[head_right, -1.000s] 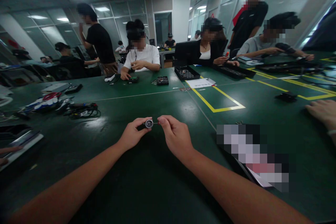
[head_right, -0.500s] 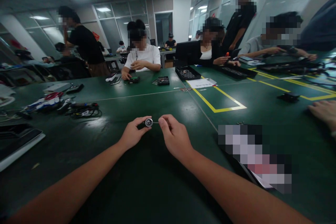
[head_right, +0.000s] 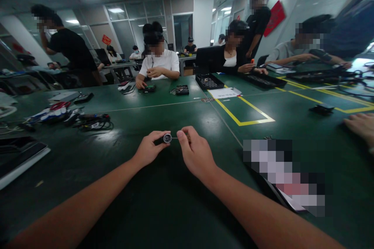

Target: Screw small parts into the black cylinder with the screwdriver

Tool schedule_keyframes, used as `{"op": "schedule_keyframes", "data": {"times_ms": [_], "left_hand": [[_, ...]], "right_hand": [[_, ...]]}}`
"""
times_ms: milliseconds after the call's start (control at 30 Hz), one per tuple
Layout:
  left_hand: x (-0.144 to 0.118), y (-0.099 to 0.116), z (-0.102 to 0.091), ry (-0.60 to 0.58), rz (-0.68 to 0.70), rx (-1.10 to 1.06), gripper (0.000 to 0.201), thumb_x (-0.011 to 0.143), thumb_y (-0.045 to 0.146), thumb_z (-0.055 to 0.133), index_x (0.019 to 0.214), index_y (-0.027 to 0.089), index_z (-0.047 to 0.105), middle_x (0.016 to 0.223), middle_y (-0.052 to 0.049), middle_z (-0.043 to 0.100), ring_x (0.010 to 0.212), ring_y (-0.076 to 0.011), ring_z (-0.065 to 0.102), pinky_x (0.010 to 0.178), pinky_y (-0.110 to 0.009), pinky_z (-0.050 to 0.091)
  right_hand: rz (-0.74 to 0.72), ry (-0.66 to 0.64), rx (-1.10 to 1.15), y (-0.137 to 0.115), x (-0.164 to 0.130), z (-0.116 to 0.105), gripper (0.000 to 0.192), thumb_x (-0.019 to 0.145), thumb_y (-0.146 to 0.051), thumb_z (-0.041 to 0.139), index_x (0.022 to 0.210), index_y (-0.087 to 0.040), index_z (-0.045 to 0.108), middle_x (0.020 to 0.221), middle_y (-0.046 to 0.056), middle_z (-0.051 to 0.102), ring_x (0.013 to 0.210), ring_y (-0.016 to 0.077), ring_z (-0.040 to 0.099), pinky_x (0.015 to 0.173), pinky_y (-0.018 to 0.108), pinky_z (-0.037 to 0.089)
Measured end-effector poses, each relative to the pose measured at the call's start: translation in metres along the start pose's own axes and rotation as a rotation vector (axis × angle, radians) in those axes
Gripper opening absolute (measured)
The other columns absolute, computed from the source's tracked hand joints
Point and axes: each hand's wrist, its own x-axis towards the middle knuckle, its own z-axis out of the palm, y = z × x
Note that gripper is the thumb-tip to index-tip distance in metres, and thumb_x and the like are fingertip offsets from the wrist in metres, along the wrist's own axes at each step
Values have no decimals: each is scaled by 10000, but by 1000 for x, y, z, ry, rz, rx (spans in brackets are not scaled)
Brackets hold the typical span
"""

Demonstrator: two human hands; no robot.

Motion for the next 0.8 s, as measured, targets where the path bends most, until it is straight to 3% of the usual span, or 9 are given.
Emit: {"op": "schedule_keyframes", "data": {"times_ms": [100,200,400,533,633,800], "left_hand": [[0,1,0,0,-2,18,428,821,145,768,1221,285,708,1193,-53,717,1143,-260,634,1050,-469,468],[1,0,1,8,0,21,432,823,151,772,1230,280,703,1201,-55,714,1150,-261,629,1053,-468,462],[1,2,2,41,16,36,438,828,143,773,1242,260,692,1210,-60,713,1137,-254,629,1041,-453,457],[2,9,-2,48,101,122,370,859,174,755,1208,285,700,1200,-41,719,1143,-250,624,1135,-524,353],[2,12,-4,67,85,177,355,869,174,744,1199,294,698,1206,-36,717,1157,-257,615,1160,-569,294],[2,11,-2,63,57,147,391,853,198,766,1227,280,687,1177,-57,721,1111,-266,621,1071,-520,405]], "right_hand": [[14,23,-14,1,1,1,265,1035,-387,364,1017,-244,587,840,34,699,722,216,655,646,340,417],[31,91,54,5,1,4,179,994,-345,443,1094,-234,542,860,37,693,739,218,658,676,348,448],[34,193,245,8,2,10,188,970,-398,527,1008,-222,582,908,52,696,829,211,650,766,362,491],[232,235,472,13,9,11,285,964,-481,501,932,-216,601,794,38,655,727,200,629,705,359,519],[358,261,679,19,14,11,286,945,-494,508,877,-223,569,746,22,615,632,178,592,632,349,531],[212,293,458,13,11,8,287,974,-494,491,919,-227,580,811,27,651,713,175,618,693,336,534]]}}
